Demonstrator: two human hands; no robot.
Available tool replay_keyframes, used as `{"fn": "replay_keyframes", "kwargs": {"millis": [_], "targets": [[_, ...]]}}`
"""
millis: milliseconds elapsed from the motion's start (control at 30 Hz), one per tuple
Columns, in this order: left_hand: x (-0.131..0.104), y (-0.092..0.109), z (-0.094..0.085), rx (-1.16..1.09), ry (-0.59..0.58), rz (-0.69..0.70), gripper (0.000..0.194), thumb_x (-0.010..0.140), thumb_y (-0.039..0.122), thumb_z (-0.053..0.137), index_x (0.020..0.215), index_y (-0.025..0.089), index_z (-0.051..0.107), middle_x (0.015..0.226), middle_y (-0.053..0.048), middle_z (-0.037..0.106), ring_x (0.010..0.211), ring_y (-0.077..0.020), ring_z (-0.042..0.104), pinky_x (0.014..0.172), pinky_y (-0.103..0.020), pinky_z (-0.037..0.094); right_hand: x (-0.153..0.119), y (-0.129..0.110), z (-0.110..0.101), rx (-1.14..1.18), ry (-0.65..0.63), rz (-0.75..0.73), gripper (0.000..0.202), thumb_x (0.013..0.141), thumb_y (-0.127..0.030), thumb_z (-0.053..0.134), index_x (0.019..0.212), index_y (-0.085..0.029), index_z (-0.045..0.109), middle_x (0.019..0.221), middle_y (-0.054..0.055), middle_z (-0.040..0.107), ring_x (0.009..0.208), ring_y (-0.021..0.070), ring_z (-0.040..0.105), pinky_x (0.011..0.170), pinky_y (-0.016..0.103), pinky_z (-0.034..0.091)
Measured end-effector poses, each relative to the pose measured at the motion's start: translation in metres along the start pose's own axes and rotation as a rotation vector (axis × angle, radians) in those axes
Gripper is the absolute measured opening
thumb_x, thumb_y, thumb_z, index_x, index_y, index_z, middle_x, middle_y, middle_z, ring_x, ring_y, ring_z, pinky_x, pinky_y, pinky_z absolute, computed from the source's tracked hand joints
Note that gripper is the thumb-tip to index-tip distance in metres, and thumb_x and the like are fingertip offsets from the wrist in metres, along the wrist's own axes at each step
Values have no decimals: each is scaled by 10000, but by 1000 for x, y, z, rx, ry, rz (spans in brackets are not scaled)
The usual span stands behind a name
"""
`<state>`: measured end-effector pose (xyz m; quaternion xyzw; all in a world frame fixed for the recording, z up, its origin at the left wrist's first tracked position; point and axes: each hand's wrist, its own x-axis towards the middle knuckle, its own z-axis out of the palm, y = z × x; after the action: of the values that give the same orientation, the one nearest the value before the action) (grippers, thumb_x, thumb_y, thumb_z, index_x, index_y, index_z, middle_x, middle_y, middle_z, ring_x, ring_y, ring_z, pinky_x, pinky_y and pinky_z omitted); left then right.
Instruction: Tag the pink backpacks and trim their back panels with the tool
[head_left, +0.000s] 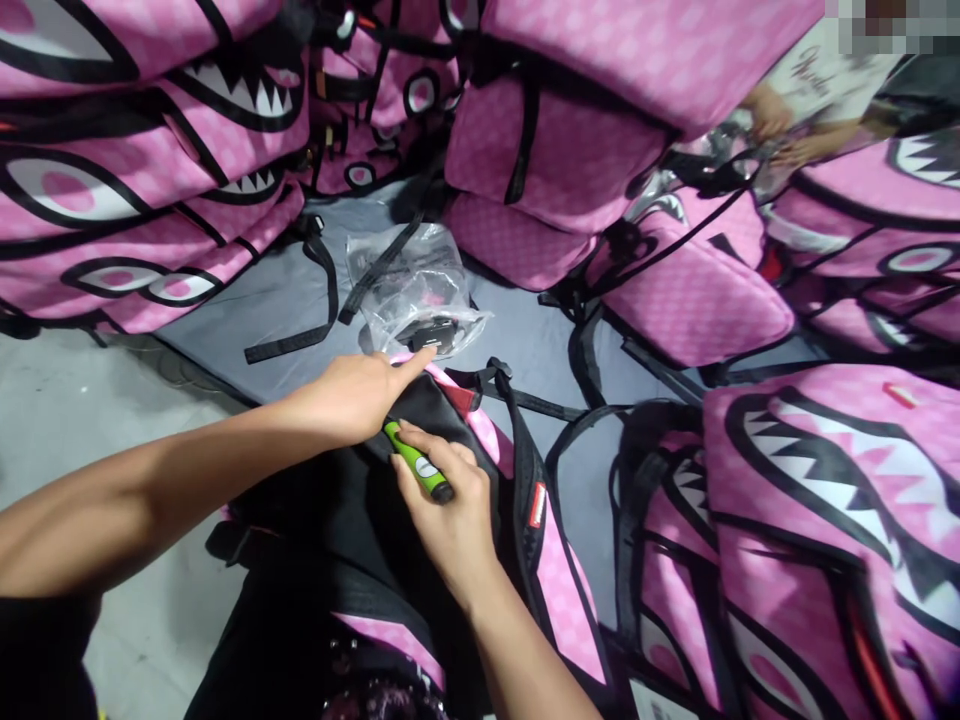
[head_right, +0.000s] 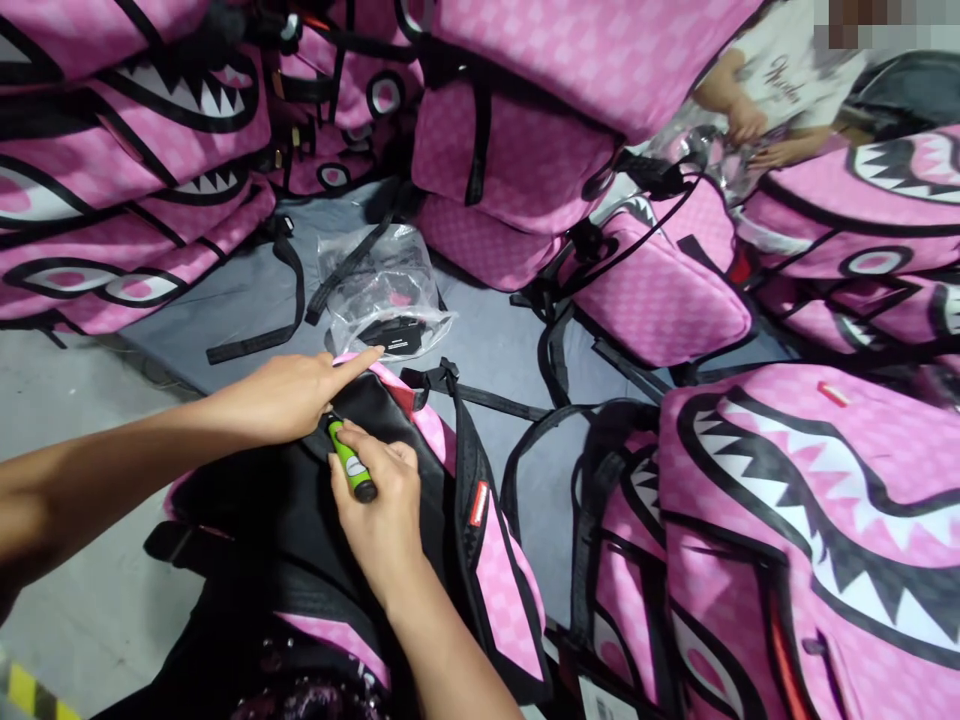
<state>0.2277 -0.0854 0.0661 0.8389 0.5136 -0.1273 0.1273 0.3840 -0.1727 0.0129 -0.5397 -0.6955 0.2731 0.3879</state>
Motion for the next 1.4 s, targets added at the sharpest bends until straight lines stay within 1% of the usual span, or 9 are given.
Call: {"fn": "replay_keyframes", "kwargs": {"millis": [200,300,467,500,633,700,900,1200,1400], "targets": [[-3,0,-1,-22,0,-1,778,879,121,417,1575,258,96,1126,-138,654,945,-266,681,768,-325,489,1,-1,8,75,-21,51,181,836,-188,670,1006,-224,718,1066,43,759,940,214,703,873,385,519],[-10,2,-4,-24,-43,-51,782,884,107,397,1576,278,77,1154,-151,637,938,-279,687,765,-346,498,10,-18,-20,182,-91,39,110,833,-200,675,933,-231,708,1017,28,764,934,212,709,869,380,545],[-23,4,-7,-89,-94,-113,763,924,152,381,1568,347,21,1194,-155,606,915,-277,693,746,-361,512,76,-3,-99,-64,514,-269,227,878,-115,529,1032,-225,654,1059,47,719,1001,208,678,936,399,513],[-23,4,-6,-92,-91,-114,765,924,146,379,1567,352,21,1197,-155,603,924,-280,692,753,-365,513,97,13,-107,-214,513,-314,259,864,-91,508,1041,-206,659,990,51,723,945,205,682,913,384,514],[-16,0,2,-89,-43,-93,811,890,94,406,1568,349,41,1187,-150,609,945,-292,689,781,-387,515,174,81,-85,-873,-384,-291,284,863,-72,497,1055,-154,689,1050,109,689,944,217,672,816,298,497],[-11,-2,5,-91,-48,-95,805,889,111,421,1569,345,60,1172,-150,614,946,-306,688,784,-405,517,196,101,-55,-948,-571,-289,270,891,-143,540,1116,-192,681,1115,101,666,937,208,672,779,270,485],[-4,-4,6,-148,-35,-90,697,941,215,355,1569,342,82,1150,-136,615,933,-287,693,768,-392,520,222,109,-1,-952,-636,-261,318,862,-275,662,1164,-181,633,1208,150,624,968,247,667,750,280,474],[-2,-2,4,-83,-53,-95,662,967,324,351,1572,324,84,1113,-137,614,868,-272,697,717,-359,508,237,110,-12,-898,-635,-179,204,920,-279,544,999,-187,709,991,117,739,920,235,678,732,267,445],[-3,-10,8,-143,-29,-69,750,910,220,399,1563,375,64,1105,-110,628,909,-270,687,767,-379,510,212,98,-35,-812,-558,-263,261,887,-173,535,1087,-213,699,1212,68,678,1037,192,645,794,229,455]]}}
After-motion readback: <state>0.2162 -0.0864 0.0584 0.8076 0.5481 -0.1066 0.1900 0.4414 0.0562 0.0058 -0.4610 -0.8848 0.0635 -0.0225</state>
